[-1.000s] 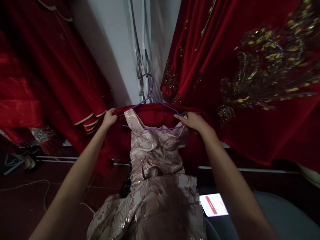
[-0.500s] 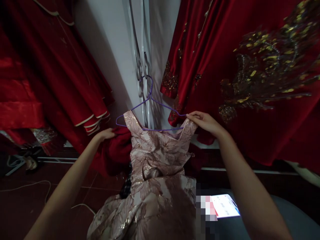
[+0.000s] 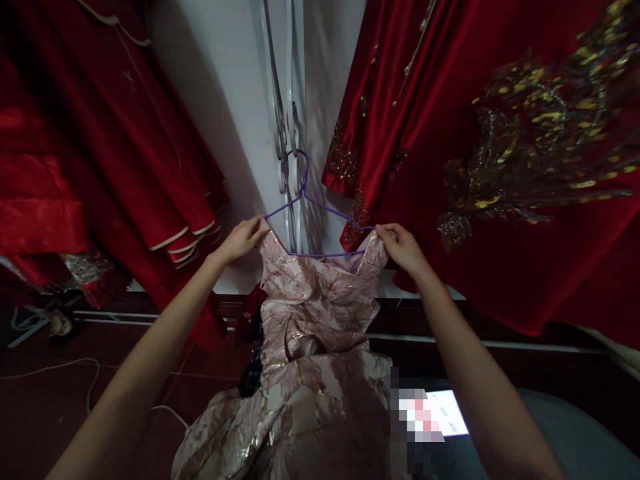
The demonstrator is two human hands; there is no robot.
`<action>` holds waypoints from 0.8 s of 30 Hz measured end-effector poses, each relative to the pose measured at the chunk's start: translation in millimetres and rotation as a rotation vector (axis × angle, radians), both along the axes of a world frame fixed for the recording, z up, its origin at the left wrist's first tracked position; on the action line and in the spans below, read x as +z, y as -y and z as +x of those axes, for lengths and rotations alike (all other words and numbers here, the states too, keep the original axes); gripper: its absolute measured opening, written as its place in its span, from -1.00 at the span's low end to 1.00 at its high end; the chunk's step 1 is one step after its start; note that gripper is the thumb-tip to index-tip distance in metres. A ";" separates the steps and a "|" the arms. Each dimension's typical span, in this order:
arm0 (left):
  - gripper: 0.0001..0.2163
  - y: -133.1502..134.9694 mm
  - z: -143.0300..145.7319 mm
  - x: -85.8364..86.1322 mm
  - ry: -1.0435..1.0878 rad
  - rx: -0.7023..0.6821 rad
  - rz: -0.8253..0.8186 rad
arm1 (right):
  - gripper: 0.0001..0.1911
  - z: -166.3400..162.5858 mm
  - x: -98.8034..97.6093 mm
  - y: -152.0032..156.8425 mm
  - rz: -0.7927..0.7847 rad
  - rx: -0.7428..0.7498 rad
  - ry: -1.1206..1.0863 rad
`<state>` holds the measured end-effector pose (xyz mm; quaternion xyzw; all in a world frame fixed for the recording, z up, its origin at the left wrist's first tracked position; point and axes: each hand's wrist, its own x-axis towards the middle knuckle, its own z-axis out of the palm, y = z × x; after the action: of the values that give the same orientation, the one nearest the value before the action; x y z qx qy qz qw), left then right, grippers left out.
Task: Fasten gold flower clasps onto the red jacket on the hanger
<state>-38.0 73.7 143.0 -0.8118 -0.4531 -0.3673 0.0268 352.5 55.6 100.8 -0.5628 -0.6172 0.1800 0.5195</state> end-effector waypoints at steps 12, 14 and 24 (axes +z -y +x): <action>-0.59 13.6 -22.6 -16.1 0.139 0.202 0.053 | -0.72 -9.3 -19.6 17.3 0.127 -0.335 0.374; -0.58 15.8 -33.9 -31.9 0.095 0.348 0.026 | -0.70 -12.5 -27.0 20.5 0.148 -0.437 0.328; -0.64 62.0 -38.3 -62.9 -0.129 -0.017 -0.287 | -0.57 -37.7 -96.7 72.3 0.076 -0.556 0.134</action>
<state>-76.3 11.7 80.1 -0.8332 -0.4911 -0.2461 -0.0635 314.8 -16.7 4.0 -0.7011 -0.4785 -0.0301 0.5278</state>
